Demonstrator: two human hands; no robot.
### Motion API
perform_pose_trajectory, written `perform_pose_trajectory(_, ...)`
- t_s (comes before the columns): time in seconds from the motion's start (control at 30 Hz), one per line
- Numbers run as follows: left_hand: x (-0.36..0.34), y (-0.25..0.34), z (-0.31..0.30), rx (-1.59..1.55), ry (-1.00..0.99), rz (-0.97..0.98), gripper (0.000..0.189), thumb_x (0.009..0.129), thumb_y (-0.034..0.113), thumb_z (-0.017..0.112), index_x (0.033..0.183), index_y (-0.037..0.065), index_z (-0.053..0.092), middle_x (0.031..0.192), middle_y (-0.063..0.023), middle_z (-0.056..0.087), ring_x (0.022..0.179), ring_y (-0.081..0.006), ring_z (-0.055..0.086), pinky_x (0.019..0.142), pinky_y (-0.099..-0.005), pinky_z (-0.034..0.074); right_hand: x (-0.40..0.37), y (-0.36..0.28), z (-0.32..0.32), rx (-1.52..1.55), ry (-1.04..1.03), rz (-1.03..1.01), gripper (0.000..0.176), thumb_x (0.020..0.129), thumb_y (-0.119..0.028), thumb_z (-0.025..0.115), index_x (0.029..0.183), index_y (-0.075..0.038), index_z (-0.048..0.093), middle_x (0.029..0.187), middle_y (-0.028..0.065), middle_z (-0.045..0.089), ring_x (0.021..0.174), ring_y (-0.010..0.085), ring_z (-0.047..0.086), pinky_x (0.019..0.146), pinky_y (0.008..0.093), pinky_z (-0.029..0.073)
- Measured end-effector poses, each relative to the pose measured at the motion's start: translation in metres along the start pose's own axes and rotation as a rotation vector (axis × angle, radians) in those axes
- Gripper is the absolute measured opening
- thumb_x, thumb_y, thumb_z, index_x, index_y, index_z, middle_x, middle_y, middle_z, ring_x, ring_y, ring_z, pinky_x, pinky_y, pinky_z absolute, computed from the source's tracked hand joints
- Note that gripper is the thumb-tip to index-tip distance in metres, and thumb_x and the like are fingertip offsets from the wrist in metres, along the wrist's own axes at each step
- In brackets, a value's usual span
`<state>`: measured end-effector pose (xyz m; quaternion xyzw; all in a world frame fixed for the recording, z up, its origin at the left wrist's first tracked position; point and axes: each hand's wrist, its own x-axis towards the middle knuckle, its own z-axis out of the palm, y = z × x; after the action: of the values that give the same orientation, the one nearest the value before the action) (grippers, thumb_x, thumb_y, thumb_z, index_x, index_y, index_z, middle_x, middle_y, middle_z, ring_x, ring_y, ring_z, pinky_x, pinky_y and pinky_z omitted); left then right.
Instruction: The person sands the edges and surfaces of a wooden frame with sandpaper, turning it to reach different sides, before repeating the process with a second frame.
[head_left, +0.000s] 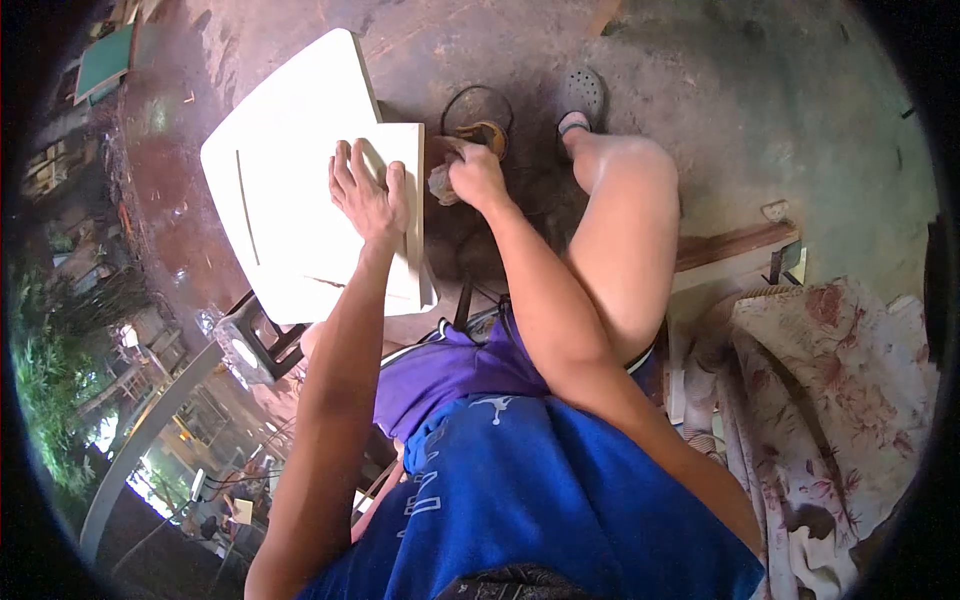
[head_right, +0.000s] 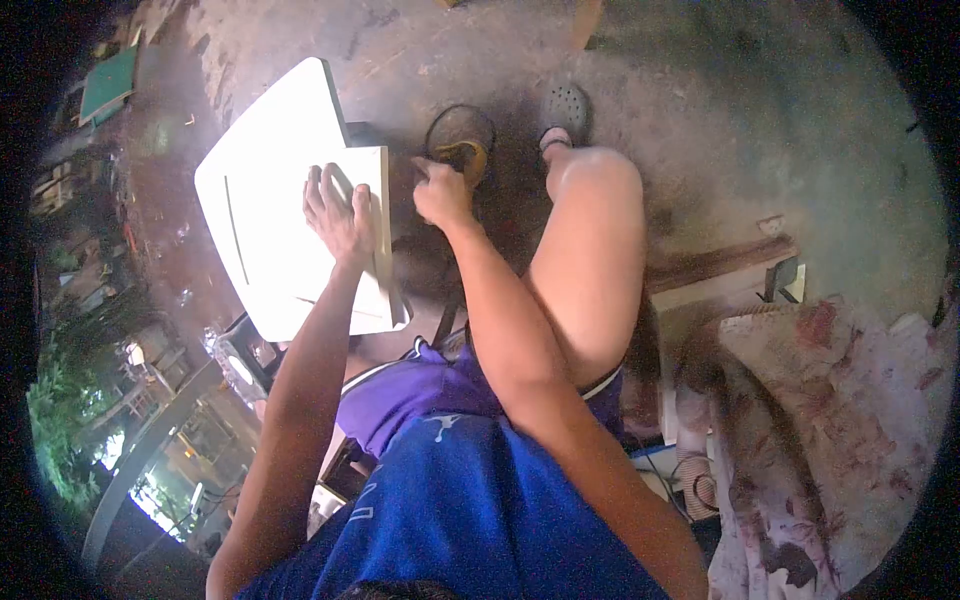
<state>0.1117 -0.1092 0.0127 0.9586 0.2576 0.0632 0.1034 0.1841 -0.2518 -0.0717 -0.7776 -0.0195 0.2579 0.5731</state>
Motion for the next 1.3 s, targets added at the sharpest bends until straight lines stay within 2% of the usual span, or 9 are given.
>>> perform_pose_trajectory(0.2,-0.006,-0.016,-0.019,-0.146,-0.062,-0.017,0.072,0.096,0.042,0.065,0.156,0.009,0.042,0.165,-0.0198,0.030,0.154,-0.0426,0.023,0.124,-0.0595,0.021,-0.010,-0.028,-0.043,0.052,0.114,-0.140,0.033,0.093,-0.028,0.064,0.113,-0.004,0.075,0.106,0.0256,0.073,0.102,0.0457,0.070,0.089,0.0519,0.054)
perform_pose_trajectory(0.33,-0.067,-0.044,-0.044,-0.220,0.312,-0.373,0.079,0.093,0.032,0.074,0.154,-0.003,0.039,0.163,-0.0297,0.025,0.149,-0.0485,0.024,0.122,-0.0608,0.023,-0.018,-0.043,-0.070,-0.059,0.216,-0.276,0.027,0.093,-0.022,0.065,0.110,-0.004,0.075,0.104,0.0247,0.074,0.099,0.0453,0.070,0.086,0.0496,0.055)
perform_pose_trajectory(0.5,-0.153,-0.096,-0.046,-0.178,0.082,-0.924,0.085,0.092,0.050,0.074,0.153,-0.001,0.046,0.161,-0.0281,0.033,0.149,-0.0485,0.025,0.121,-0.0600,0.024,-0.044,-0.061,-0.073,0.220,-0.101,-0.091,0.029,0.094,-0.017,0.072,0.115,0.003,0.073,0.097,0.0090,0.076,0.086,0.0161,0.070,0.076,0.0335,0.056)
perform_pose_trajectory(0.73,-0.172,-0.106,-0.028,-0.193,0.250,-0.696,0.064,0.089,0.041,0.075,0.134,-0.004,0.067,0.155,-0.0273,0.042,0.145,-0.0475,0.034,0.118,-0.0590,0.030,-0.077,-0.057,-0.036,0.509,-0.354,0.144,0.031,0.097,-0.014,0.073,0.123,0.001,0.066,0.108,0.0094,0.072,0.093,0.0175,0.070,0.071,0.0321,0.062)
perform_pose_trajectory(1.0,-0.155,-0.118,-0.069,-0.854,0.548,-0.731,0.055,0.092,0.006,0.068,0.144,-0.005,0.055,0.140,-0.0206,0.058,0.108,-0.0234,0.068,0.088,-0.0346,0.057,-0.094,-0.079,-0.023,0.394,-0.341,0.239,0.034,0.097,-0.013,0.072,0.125,0.005,0.066,0.110,0.0132,0.072,0.091,0.0191,0.071,0.071,0.0311,0.061)
perform_pose_trajectory(1.07,-0.142,-0.119,-0.091,-1.149,0.402,-1.097,0.060,0.093,0.008,0.069,0.148,-0.006,0.049,0.127,-0.0148,0.066,0.104,-0.0190,0.067,0.089,-0.0319,0.055,-0.092,-0.080,-0.024,0.305,-0.373,0.276,0.032,0.097,-0.012,0.071,0.124,0.005,0.067,0.109,0.0115,0.072,0.090,0.0189,0.070,0.075,0.0315,0.060)
perform_pose_trajectory(1.17,-0.134,-0.138,-0.094,-1.314,0.499,-1.079,0.062,0.093,0.009,0.072,0.147,-0.010,0.049,0.119,-0.0115,0.069,0.104,-0.0156,0.065,0.089,-0.0299,0.054,-0.093,-0.105,-0.027,-0.060,-0.386,0.192,0.028,0.097,-0.011,0.070,0.120,0.003,0.070,0.106,0.0107,0.074,0.091,0.0205,0.071,0.080,0.0336,0.058)
perform_pose_trajectory(1.23,-0.129,-0.144,-0.116,-1.279,0.454,-1.090,0.062,0.093,0.010,0.072,0.147,-0.009,0.049,0.120,-0.0123,0.069,0.105,-0.0160,0.065,0.090,-0.0298,0.054,-0.094,-0.122,-0.033,-0.373,-0.431,-0.309,0.022,0.094,-0.009,0.069,0.115,-0.001,0.074,0.103,0.0118,0.075,0.092,0.0253,0.072,0.084,0.0354,0.057)
perform_pose_trajectory(1.3,-0.111,-0.136,-0.162,-1.243,0.388,-1.069,0.063,0.093,0.010,0.073,0.148,-0.008,0.050,0.123,-0.0137,0.068,0.106,-0.0172,0.065,0.091,-0.0296,0.054,-0.092,-0.149,-0.031,-0.435,-0.471,-0.404,0.022,0.093,-0.007,0.068,0.114,-0.001,0.074,0.102,0.0126,0.075,0.094,0.0268,0.072,0.086,0.0365,0.056)
